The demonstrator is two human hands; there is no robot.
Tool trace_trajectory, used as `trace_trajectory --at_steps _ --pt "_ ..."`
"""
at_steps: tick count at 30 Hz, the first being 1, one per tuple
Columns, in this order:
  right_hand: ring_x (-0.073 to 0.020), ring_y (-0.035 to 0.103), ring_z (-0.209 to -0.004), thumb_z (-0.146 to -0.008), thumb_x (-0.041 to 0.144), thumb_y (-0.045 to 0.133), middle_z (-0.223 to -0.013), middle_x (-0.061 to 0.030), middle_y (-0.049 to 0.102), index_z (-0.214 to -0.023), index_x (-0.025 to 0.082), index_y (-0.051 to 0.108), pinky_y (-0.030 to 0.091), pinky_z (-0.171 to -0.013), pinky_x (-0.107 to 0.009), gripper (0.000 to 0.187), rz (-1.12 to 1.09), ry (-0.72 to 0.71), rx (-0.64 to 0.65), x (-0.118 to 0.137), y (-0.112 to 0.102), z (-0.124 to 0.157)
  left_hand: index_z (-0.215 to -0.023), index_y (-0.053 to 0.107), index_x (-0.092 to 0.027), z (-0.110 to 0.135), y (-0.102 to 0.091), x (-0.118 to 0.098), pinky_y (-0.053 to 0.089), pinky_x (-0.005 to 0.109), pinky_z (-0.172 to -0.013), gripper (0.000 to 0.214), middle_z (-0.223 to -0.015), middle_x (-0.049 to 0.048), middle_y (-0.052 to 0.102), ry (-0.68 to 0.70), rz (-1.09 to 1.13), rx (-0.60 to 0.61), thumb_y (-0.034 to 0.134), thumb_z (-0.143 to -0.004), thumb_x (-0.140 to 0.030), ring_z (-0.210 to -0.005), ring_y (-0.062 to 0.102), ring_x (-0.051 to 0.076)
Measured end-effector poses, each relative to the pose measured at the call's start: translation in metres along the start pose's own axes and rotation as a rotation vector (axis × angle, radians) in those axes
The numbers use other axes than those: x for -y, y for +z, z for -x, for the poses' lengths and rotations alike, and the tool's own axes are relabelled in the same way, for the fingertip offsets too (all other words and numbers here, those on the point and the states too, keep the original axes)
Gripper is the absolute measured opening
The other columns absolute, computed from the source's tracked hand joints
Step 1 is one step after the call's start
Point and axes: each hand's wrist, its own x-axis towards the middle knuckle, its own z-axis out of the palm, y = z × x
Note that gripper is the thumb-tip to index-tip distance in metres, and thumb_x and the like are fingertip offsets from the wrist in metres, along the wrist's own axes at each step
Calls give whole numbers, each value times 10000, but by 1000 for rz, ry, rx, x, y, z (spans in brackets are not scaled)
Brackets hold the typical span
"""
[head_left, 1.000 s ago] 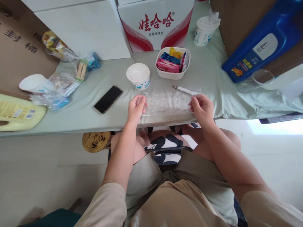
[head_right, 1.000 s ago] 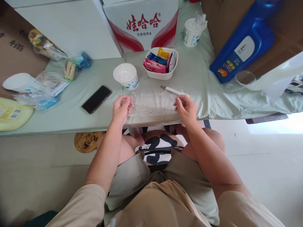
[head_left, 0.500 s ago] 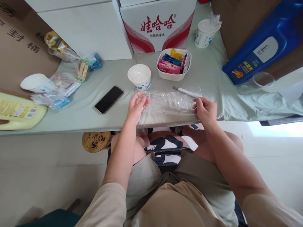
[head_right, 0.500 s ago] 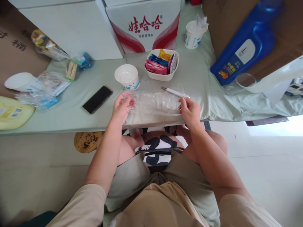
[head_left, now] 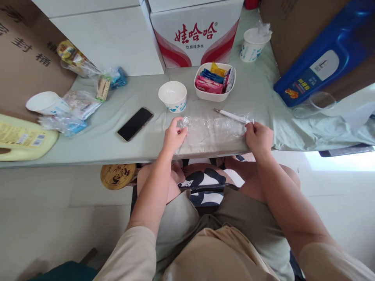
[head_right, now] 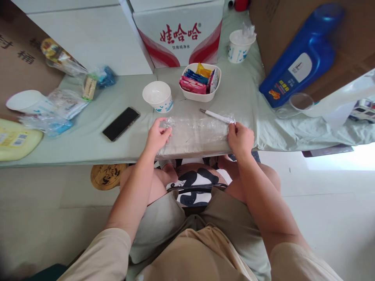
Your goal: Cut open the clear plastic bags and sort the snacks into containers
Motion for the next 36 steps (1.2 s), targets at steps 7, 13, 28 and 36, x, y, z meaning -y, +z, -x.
trace_trajectory --at_steps 7,13,28,36 --pt "-208 523 -639 -915 401 439 -647 -63 615 -661 225 582 308 -614 -317 340 182 -17 3 1 -2 3 -1165 610 -229 1 -1 -3 467 272 -670 272 -669 -35 678 53 -122 -73 631 -902 -295 -603 596 127" --pt "-254 638 -822 -849 405 526 -945 -73 736 -1080 251 708 445 -717 -353 332 153 -30 27 -3 1 3 -1180 649 -247 2 1 -2 506 336 -805 322 -852 22 723 120 -370 -124 676 -861 -216 -790 670 190" --pt "-473 369 -1469 -843 488 641 -1483 -192 532 -1373 223 573 288 -1158 -726 597 152 -551 290 6 -20 39 -1086 619 -227 -4 13 1 477 251 -751 411 -806 -33 586 257 -29 118 538 -765 17 -720 557 103" --pt "-235 652 -915 -816 326 631 -1030 -97 705 -976 210 670 510 -856 -394 201 -80 -739 899 55 5 9 -1074 540 -242 4 9 -3 474 228 -660 412 -842 -39 587 232 507 324 624 -712 -64 -669 578 75"
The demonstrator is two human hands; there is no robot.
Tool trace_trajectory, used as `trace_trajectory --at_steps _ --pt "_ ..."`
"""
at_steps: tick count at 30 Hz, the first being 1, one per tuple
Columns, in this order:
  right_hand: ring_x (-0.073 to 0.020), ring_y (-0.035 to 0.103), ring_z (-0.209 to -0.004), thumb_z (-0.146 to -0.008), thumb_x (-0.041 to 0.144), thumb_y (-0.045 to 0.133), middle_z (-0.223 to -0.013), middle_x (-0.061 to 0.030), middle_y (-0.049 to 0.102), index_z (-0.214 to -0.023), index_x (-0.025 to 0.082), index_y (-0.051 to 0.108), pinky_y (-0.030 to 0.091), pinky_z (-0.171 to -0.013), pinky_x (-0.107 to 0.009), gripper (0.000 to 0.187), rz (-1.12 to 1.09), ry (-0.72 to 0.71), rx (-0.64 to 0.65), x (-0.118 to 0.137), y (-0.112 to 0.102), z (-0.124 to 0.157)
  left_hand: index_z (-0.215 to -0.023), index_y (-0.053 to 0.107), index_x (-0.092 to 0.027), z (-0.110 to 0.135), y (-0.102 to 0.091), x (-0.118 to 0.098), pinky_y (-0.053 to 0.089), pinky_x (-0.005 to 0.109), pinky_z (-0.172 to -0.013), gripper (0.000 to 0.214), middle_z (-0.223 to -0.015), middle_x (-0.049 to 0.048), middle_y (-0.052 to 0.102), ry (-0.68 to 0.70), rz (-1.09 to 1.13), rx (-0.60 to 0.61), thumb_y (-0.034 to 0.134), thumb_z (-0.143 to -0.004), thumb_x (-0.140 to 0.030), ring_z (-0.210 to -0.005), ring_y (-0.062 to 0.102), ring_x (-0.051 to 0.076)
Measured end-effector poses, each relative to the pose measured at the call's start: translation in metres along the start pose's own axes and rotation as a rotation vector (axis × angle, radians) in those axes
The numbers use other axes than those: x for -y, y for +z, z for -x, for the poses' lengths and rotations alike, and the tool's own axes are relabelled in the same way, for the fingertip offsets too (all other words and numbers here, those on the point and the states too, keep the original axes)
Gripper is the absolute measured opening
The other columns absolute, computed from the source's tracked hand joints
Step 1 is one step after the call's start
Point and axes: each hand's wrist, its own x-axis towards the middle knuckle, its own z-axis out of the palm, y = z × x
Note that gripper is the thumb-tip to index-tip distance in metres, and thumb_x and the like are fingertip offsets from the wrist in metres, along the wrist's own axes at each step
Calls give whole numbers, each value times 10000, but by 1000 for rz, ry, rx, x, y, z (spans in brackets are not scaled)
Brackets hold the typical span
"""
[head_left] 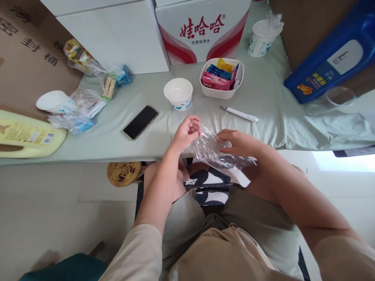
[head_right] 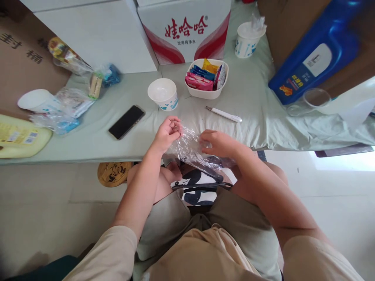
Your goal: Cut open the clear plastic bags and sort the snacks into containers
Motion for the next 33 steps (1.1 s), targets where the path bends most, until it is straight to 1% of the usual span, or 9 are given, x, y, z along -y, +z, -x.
trace_trajectory --at_steps 4,8,12,15,19,22,24,27,33 --pt "-150 519 -621 -849 375 621 -658 11 576 -795 223 604 414 -627 -320 162 -235 36 80 1 -2 -12 -1247 518 -322 3 -15 -10 497 247 -665 554 -1100 15 661 -25 132 -80 734 -752 -198 -792 661 111" --pt "-131 509 -533 -812 483 678 -682 5 638 -813 237 545 387 -509 -304 280 -681 134 -95 0 10 -21 -1381 494 -336 -4 -21 -17 548 312 -822 493 -1289 74 662 -119 11 -355 656 -923 -417 -1116 690 206" --pt "-122 500 -496 -783 505 733 -655 11 656 -790 258 510 401 -477 -303 333 -785 188 -337 -2 17 -27 -1292 598 -217 -11 -6 -13 568 361 -884 518 -1263 145 704 -269 65 -64 626 -920 -576 -1167 694 267" --pt "-127 537 -506 -780 481 729 -702 11 692 -869 260 547 432 -479 -302 299 -809 229 -428 -4 13 -27 -1225 634 -204 -13 10 -7 578 334 -815 432 -1065 102 767 -351 76 91 724 -863 -422 -948 747 224" --pt "-124 598 -597 -707 337 725 -995 -18 745 -1066 244 651 491 -550 -312 378 -853 198 -446 -10 7 -23 -1265 600 -251 -20 21 -7 537 287 -606 347 -730 -5 717 -401 -74 27 624 -920 -279 -595 683 160" --pt "-115 547 -573 -730 299 641 -773 15 678 -1016 225 711 460 -564 -298 303 -827 247 -494 -15 7 -20 -1267 580 -262 -23 19 -10 484 261 -514 336 -610 -41 651 -387 -102 17 588 -931 -271 -483 630 142" --pt "-98 494 -551 -729 310 619 -770 9 663 -891 224 712 428 -553 -290 205 -838 254 -578 -19 9 -19 -1238 582 -256 -23 17 -12 467 246 -491 321 -586 -53 633 -348 -59 15 598 -919 -290 -465 623 133" --pt "-79 477 -571 -689 314 640 -1020 -33 691 -709 222 634 426 -564 -301 94 -902 205 -668 -23 10 -20 -1123 611 -234 -20 14 -12 490 240 -512 268 -614 -46 649 -297 41 2 651 -881 -342 -494 642 125" --pt "-144 560 -709 -722 359 610 -1169 -59 645 -659 220 523 478 -641 -348 175 -878 152 -724 -30 9 -19 -807 610 -203 -17 13 -13 552 273 -631 188 -716 -3 673 -258 164 -40 687 -821 -373 -637 672 127"
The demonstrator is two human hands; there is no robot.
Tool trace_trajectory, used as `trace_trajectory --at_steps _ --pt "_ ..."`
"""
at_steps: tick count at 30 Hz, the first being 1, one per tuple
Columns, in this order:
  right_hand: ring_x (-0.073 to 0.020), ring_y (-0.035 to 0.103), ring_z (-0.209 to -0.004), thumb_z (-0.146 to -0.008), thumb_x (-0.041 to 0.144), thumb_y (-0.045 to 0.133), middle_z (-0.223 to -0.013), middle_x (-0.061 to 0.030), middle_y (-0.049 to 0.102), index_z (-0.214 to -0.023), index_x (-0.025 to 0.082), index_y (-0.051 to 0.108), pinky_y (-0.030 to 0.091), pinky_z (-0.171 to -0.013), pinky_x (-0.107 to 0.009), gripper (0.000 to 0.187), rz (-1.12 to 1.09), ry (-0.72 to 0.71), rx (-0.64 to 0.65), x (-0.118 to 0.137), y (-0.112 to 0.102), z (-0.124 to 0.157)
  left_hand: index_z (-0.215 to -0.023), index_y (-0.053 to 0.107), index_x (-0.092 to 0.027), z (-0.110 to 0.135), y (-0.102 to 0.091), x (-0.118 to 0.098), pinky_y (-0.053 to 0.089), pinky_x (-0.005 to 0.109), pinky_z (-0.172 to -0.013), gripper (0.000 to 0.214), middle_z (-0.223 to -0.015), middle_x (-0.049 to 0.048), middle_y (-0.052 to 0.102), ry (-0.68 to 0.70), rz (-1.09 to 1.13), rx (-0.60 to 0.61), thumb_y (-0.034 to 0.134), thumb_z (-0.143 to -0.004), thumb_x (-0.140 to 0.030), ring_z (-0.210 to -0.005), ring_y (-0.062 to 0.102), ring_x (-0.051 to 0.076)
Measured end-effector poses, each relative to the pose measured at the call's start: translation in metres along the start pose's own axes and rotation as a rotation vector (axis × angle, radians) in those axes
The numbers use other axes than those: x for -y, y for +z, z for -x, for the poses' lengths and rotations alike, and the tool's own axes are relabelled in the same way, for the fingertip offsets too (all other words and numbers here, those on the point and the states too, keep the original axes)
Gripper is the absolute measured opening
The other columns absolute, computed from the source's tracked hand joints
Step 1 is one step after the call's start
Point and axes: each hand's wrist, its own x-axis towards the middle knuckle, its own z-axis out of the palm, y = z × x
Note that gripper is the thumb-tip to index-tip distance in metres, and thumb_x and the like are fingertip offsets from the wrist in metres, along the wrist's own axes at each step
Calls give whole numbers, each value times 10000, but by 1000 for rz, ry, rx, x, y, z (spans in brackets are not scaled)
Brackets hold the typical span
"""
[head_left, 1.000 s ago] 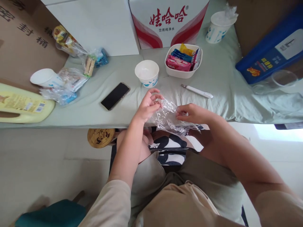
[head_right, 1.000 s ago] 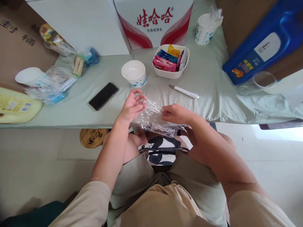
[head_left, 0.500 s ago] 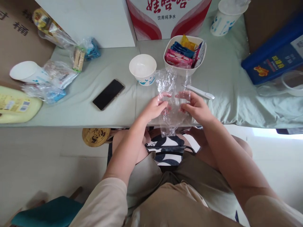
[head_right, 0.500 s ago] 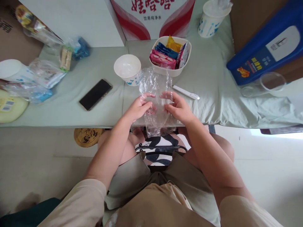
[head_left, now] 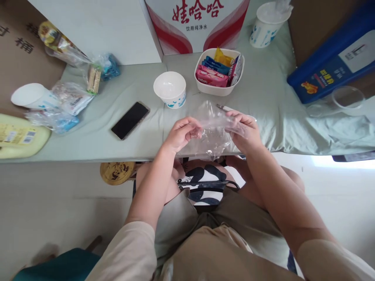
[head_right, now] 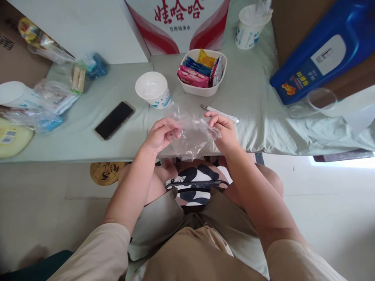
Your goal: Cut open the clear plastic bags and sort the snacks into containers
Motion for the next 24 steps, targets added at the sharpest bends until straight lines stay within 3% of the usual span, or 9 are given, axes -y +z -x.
trace_trajectory --at_steps 3,6,8,10,13,19,22,24 --pt "-208 637 -885 -843 433 509 -1276 -67 626 -847 250 600 519 -728 -379 204 116 18 -22 1 -3 -1 -785 626 -203 -1 0 -3 578 308 -720 249 -779 27 685 -18 -22 -42 562 -890 -420 -737 690 152" --pt "-212 668 -967 -944 533 385 -1365 -76 610 -1167 300 596 547 -795 -376 385 127 72 -24 1 -3 -1 -742 625 -201 -2 -2 -2 583 334 -816 425 -828 60 699 17 -132 -104 433 -949 -519 -841 700 175" --pt "-205 679 -964 -957 603 367 -1404 -87 596 -1320 325 520 562 -812 -377 483 138 85 -4 0 -2 0 -723 618 -196 -2 -4 1 569 327 -834 375 -805 53 693 101 -242 -121 535 -903 -514 -845 688 174" --pt "-201 681 -956 -907 615 498 -1436 -97 574 -1400 341 452 574 -819 -385 567 162 67 34 -2 0 1 -744 611 -192 -2 -7 5 555 312 -814 241 -803 32 682 160 -344 -115 666 -813 -416 -830 674 164" --pt "-191 674 -913 -785 481 701 -1466 -108 549 -1435 342 408 584 -830 -401 726 186 63 97 -6 1 2 -853 584 -200 -1 -7 8 547 294 -743 181 -919 21 664 153 -367 -102 702 -738 -277 -804 684 149" --pt "-227 662 -1072 -824 462 660 -1410 -108 593 -1387 316 437 575 -855 -403 622 155 46 -20 -5 4 -1 -1229 503 -295 0 -5 7 545 299 -651 511 -1175 54 642 120 -356 -137 718 -766 -264 -780 725 163" --pt "-224 670 -953 -737 496 760 -1164 -63 684 -1324 304 493 569 -765 -379 673 45 109 162 7 9 3 -1384 436 -356 0 -4 5 573 321 -712 666 -1178 56 670 114 -382 -165 752 -798 -345 -899 743 205" --pt "-182 625 -769 -696 464 804 -913 -20 668 -1165 257 582 525 -667 -333 559 10 175 285 13 13 7 -1442 397 -375 0 -3 4 589 336 -771 720 -1199 59 688 125 -354 -172 747 -812 -378 -978 737 213"
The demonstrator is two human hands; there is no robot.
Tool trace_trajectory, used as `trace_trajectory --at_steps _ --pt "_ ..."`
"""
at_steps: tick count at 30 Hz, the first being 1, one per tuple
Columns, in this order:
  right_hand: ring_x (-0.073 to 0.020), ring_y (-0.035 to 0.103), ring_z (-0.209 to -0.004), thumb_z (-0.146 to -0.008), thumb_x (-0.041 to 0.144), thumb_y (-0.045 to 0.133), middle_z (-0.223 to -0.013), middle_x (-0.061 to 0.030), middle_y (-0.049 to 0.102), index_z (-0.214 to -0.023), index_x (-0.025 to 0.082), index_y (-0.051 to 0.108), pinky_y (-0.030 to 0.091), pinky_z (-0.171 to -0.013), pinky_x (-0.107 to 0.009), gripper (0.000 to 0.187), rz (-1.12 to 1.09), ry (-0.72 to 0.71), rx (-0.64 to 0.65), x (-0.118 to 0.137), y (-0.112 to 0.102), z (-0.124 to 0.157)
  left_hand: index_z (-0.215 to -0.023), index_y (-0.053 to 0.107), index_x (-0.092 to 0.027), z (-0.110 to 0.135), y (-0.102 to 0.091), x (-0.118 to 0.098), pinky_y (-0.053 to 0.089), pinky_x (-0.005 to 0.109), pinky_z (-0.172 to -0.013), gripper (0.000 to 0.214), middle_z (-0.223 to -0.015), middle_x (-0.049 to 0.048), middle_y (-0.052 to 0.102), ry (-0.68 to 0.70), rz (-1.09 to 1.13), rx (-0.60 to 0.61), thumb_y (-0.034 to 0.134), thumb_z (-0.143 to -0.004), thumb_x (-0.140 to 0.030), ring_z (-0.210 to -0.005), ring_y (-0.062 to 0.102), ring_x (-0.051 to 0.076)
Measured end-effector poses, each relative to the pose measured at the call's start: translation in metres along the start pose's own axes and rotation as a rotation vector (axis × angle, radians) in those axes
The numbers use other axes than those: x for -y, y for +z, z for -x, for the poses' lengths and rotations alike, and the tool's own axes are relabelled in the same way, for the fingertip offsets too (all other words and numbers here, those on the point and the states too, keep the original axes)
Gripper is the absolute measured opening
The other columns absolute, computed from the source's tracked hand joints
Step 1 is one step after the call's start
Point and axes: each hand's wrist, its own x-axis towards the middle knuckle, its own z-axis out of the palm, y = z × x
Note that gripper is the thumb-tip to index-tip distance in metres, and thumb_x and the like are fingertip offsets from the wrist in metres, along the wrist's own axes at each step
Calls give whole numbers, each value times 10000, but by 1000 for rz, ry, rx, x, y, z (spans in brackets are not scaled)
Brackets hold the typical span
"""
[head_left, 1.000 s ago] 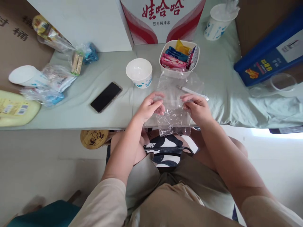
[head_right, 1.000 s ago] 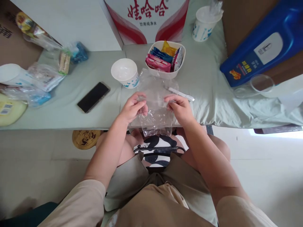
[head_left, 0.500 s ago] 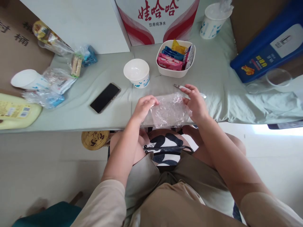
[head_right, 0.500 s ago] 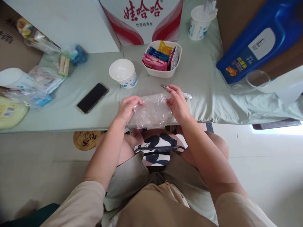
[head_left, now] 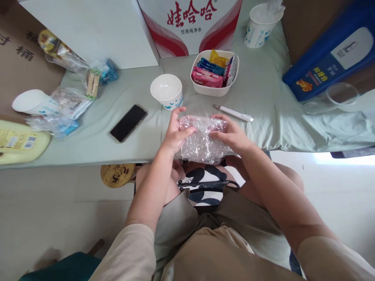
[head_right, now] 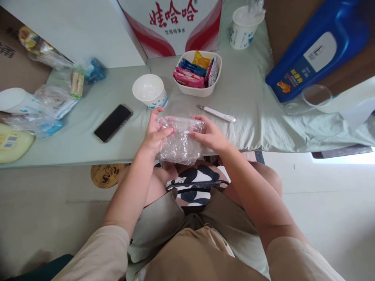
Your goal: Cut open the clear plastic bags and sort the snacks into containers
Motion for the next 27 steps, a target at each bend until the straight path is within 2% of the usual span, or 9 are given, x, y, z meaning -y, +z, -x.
trace_trajectory --at_steps 3,5,10,12,14,16,21,24,27 --pt "-122 481 -611 -743 422 747 -703 23 535 -851 222 595 425 -578 -293 273 25 14 2 2 4 3 -1401 478 -310 0 1 -1 593 346 -843 659 -1200 73 721 -56 141 90 738 -798 -360 -1051 726 219" --pt "-126 467 -620 -757 424 693 -702 20 514 -787 230 559 425 -605 -301 238 16 -16 -81 -1 3 1 -1246 593 -228 0 4 0 589 330 -805 529 -1107 85 754 -152 222 178 754 -755 -340 -983 738 219" --pt "-239 613 -1005 -751 507 636 -1177 -60 654 -1034 284 527 515 -840 -391 376 8 -108 -317 -7 -1 -6 -933 616 -193 2 10 -4 503 252 -580 259 -804 24 738 -288 275 201 715 -724 -310 -649 682 144" --pt "-252 617 -1072 -726 522 679 -1297 -57 632 -1160 310 497 529 -867 -407 516 -14 -100 -253 -4 -1 -5 -899 589 -204 3 10 -9 478 247 -543 230 -728 -1 708 -287 287 207 690 -717 -299 -575 641 128" --pt "-243 636 -994 -687 503 743 -1170 -48 670 -1186 306 509 542 -840 -403 585 -47 -52 -127 -2 0 -2 -873 567 -211 3 11 -12 457 246 -511 207 -680 -11 691 -282 290 198 664 -712 -297 -522 602 121" --pt "-212 628 -846 -686 469 770 -949 -28 667 -1105 273 567 542 -771 -379 505 -75 10 -49 -2 2 -1 -859 554 -217 2 11 -13 429 243 -480 178 -657 -14 687 -272 270 154 634 -723 -298 -493 572 117" --pt "-106 440 -544 -700 402 758 -686 53 512 -943 258 608 420 -515 -279 320 -240 58 -168 -7 3 -6 -894 553 -222 -2 10 -8 355 218 -431 130 -628 -28 682 -257 171 -29 585 -780 -276 -443 533 109" --pt "-119 542 -654 -699 450 777 -817 26 607 -945 262 631 468 -573 -268 342 -327 74 -227 -5 3 -8 -902 551 -217 -2 10 -9 346 215 -421 128 -605 -30 664 -248 210 -23 575 -796 -284 -413 522 108" --pt "-179 637 -881 -663 507 817 -984 -21 695 -966 257 676 534 -728 -304 417 -329 97 -113 0 5 -4 -906 546 -218 1 14 -13 368 225 -421 139 -581 -31 636 -239 282 46 579 -803 -304 -413 537 122"
